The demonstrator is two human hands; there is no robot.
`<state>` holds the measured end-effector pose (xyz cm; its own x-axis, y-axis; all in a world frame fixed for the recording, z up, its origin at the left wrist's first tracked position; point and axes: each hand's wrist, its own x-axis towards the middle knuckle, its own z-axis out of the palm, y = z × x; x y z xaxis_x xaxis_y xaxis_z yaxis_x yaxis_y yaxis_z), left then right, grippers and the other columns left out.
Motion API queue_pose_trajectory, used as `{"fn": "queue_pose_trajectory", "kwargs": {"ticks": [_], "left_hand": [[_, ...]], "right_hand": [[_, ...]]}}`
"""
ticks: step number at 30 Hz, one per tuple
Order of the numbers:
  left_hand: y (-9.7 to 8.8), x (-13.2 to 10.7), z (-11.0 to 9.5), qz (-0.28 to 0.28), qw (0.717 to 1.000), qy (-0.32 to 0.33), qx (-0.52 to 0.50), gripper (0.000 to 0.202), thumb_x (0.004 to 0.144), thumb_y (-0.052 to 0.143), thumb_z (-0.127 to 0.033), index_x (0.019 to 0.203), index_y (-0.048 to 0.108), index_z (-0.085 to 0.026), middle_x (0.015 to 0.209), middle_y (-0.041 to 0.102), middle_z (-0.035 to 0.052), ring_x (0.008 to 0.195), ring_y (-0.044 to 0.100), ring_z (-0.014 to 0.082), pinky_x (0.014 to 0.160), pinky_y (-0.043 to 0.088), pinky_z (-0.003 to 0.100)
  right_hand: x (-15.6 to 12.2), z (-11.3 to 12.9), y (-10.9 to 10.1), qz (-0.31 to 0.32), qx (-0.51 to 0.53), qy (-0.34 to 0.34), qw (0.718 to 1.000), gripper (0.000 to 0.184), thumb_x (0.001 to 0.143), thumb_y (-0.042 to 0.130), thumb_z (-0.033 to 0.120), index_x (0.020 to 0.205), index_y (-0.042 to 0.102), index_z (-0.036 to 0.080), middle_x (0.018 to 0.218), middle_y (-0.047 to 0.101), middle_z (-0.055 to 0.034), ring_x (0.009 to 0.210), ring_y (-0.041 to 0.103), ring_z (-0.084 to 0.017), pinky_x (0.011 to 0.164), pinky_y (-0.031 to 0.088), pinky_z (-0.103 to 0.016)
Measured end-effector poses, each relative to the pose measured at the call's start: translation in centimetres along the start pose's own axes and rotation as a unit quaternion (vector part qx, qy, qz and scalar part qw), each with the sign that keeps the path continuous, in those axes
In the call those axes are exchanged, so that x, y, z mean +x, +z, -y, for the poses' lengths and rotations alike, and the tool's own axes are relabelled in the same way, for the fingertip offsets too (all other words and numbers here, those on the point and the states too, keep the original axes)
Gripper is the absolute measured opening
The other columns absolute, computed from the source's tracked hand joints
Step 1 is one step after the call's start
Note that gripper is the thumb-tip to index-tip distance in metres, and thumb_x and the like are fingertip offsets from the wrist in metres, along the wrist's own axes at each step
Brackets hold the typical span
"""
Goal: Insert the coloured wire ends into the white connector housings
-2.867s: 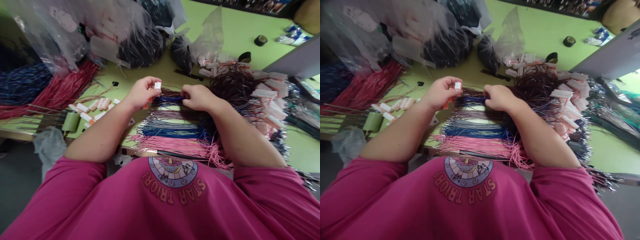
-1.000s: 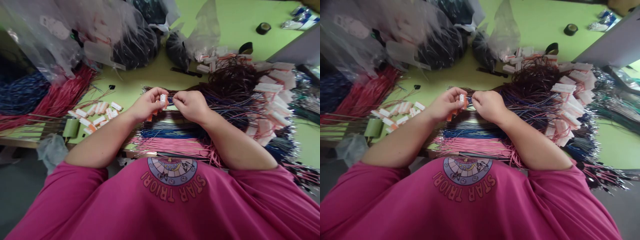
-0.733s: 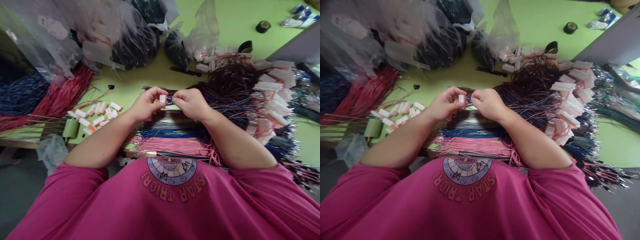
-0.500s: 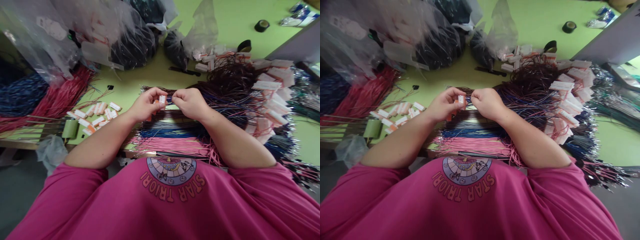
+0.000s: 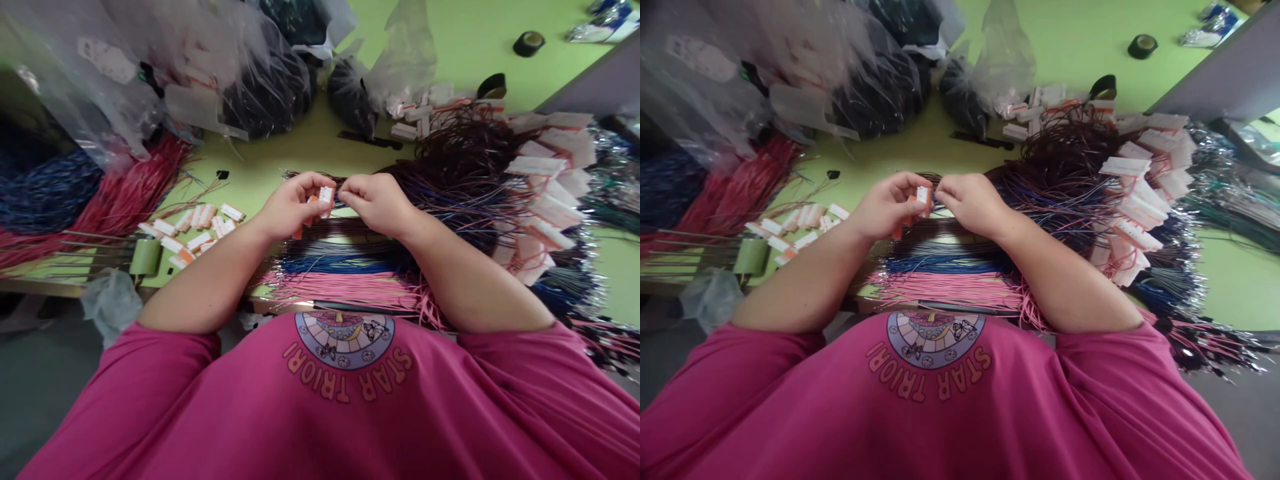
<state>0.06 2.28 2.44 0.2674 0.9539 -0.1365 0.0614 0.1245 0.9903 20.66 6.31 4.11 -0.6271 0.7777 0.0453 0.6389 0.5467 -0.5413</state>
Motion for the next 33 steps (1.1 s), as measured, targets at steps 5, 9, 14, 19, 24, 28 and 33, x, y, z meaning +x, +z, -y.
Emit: {"fn": "queue_pose_trajectory", "kwargs": {"ticks": [5, 9, 14, 19, 24, 28, 33], "left_hand": [[-1.3, 0.8, -0.1, -0.072, 0.997, 0.002, 0.01, 0.029, 0.081, 0.073, -0.016, 0.107, 0.061, -0.021, 0.078, 0.066, -0.0002, 0.059, 0.053, 0.0094, 0.051, 0.035, 0.021], [-2.1, 1.3, -0.1, -0.099, 0.995, -0.011, 0.027, 0.035, 0.079, 0.071, -0.014, 0.112, 0.06, -0.02, 0.082, 0.064, 0.0009, 0.061, 0.053, 0.0099, 0.052, 0.036, 0.022], [-2.4, 1.5, 0.2, -0.103, 0.994, -0.005, 0.03, 0.037, 0.08, 0.07, -0.013, 0.115, 0.061, -0.02, 0.079, 0.058, 0.0004, 0.064, 0.053, 0.0115, 0.055, 0.036, 0.024], [-2.6, 1.5, 0.3, -0.097, 0.995, -0.004, 0.039, 0.036, 0.08, 0.07, -0.012, 0.113, 0.063, -0.021, 0.076, 0.059, -0.0007, 0.063, 0.052, 0.0109, 0.055, 0.036, 0.023], [-2.7, 1.4, -0.1, -0.097, 0.994, -0.009, 0.04, 0.036, 0.079, 0.071, -0.011, 0.113, 0.063, -0.02, 0.075, 0.061, -0.0013, 0.061, 0.052, 0.0103, 0.054, 0.037, 0.022], [-2.7, 1.3, -0.1, -0.085, 0.995, -0.023, 0.047, 0.038, 0.081, 0.071, -0.011, 0.116, 0.064, -0.021, 0.076, 0.062, -0.0007, 0.059, 0.051, 0.01, 0.053, 0.035, 0.023], [-2.7, 1.1, 0.1, -0.075, 0.996, -0.023, 0.039, 0.04, 0.08, 0.071, -0.011, 0.118, 0.065, -0.02, 0.077, 0.061, 0.0008, 0.06, 0.052, 0.0106, 0.052, 0.034, 0.022]], "right_hand": [[-1.0, 0.5, -1.2, -0.028, -0.158, -0.047, 0.986, 0.037, 0.105, 0.043, 0.027, 0.118, 0.076, 0.017, 0.118, 0.076, -0.014, 0.102, 0.064, -0.025, 0.088, 0.043, -0.037], [-1.7, 1.3, 0.0, 0.089, -0.242, -0.069, 0.964, 0.034, 0.103, 0.046, 0.023, 0.107, 0.079, 0.015, 0.112, 0.076, -0.0164, 0.098, 0.067, -0.027, 0.08, 0.042, -0.037], [-1.4, 0.8, 1.3, 0.168, -0.238, -0.045, 0.956, 0.031, 0.101, 0.051, 0.024, 0.11, 0.08, 0.019, 0.111, 0.078, -0.0111, 0.094, 0.069, -0.023, 0.068, 0.035, -0.034], [-1.3, 0.2, 0.3, 0.123, -0.21, -0.021, 0.97, 0.026, 0.094, 0.057, 0.025, 0.101, 0.083, 0.023, 0.107, 0.08, -0.0059, 0.092, 0.068, -0.021, 0.07, 0.034, -0.032], [-1.2, 0.4, -0.6, 0.1, -0.166, 0.005, 0.981, 0.024, 0.088, 0.059, 0.022, 0.096, 0.082, 0.02, 0.097, 0.08, -0.0068, 0.087, 0.066, -0.021, 0.073, 0.037, -0.032], [-1.2, 1.0, -1.0, 0.127, -0.165, 0.033, 0.978, 0.033, 0.091, 0.054, 0.021, 0.109, 0.082, 0.02, 0.097, 0.08, -0.0088, 0.082, 0.066, -0.021, 0.071, 0.037, -0.032], [-1.5, 0.9, -2.0, 0.116, -0.237, 0.047, 0.964, 0.037, 0.093, 0.05, 0.019, 0.112, 0.081, 0.018, 0.096, 0.081, -0.0124, 0.078, 0.066, -0.022, 0.069, 0.036, -0.033]]}}
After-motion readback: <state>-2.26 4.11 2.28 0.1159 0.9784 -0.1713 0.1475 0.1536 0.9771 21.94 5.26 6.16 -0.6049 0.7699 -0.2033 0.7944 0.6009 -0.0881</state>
